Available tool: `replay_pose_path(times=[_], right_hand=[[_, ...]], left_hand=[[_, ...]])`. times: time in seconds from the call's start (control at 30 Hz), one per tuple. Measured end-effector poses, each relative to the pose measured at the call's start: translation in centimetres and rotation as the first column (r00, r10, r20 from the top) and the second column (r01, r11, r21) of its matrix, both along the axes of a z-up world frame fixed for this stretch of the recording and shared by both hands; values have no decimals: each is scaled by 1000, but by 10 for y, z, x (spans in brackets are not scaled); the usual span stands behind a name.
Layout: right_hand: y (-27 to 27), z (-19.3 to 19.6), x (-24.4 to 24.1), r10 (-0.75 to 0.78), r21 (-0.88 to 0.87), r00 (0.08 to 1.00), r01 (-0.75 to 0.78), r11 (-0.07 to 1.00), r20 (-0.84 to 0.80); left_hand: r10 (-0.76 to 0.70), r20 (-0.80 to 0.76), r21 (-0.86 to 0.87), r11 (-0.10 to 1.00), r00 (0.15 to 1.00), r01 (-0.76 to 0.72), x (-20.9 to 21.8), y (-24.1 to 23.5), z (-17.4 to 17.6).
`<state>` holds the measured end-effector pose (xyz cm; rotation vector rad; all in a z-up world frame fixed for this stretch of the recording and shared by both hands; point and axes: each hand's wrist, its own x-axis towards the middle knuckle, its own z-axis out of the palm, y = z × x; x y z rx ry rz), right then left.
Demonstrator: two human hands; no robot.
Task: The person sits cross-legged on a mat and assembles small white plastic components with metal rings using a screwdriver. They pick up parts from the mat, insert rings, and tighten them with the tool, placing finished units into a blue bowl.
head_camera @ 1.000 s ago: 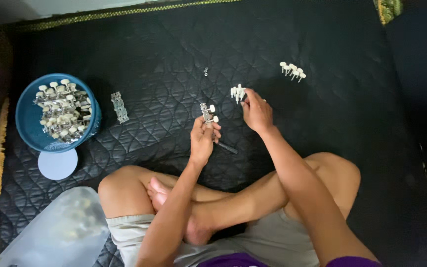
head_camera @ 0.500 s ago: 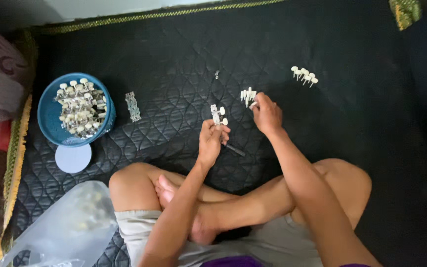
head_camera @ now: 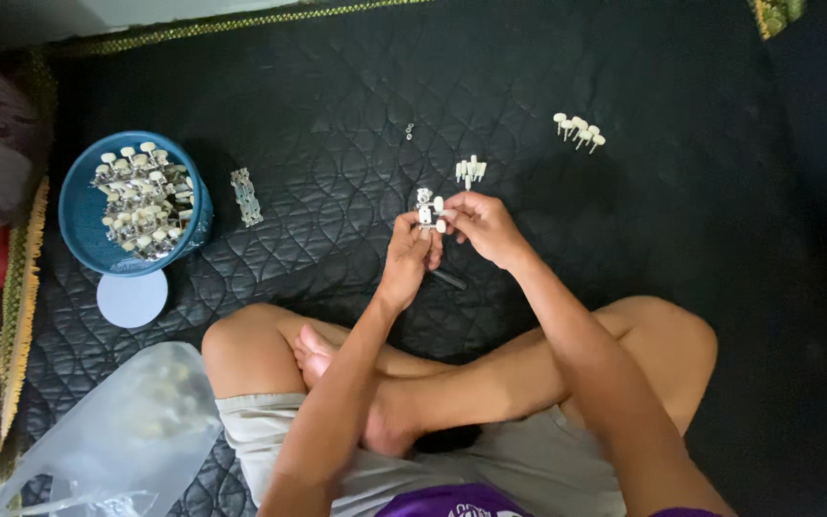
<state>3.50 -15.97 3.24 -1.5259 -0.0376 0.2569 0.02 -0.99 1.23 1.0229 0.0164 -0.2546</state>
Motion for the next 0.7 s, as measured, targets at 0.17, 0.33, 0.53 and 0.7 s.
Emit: replay_pose_path(times=[0.17, 0.33, 0.53, 0.7], right_hand=[[6, -19, -3, 47, 163, 995, -32, 986, -91], [8, -15, -7, 42, 210, 986, -7, 978, -159], [10, -8, -7, 45, 189, 984, -12, 982, -170], [8, -10, -5, 37, 197, 984, -2, 980, -176]], left_hand=[[-37, -31, -69, 997, 999, 35, -1, -3, -1], [-68, -80, -127, 990, 994, 57, -3, -1, 6], [-84, -87, -131, 989, 993, 73, -1, -1, 9], [-94, -86, -118, 989, 992, 84, 0, -1, 16]])
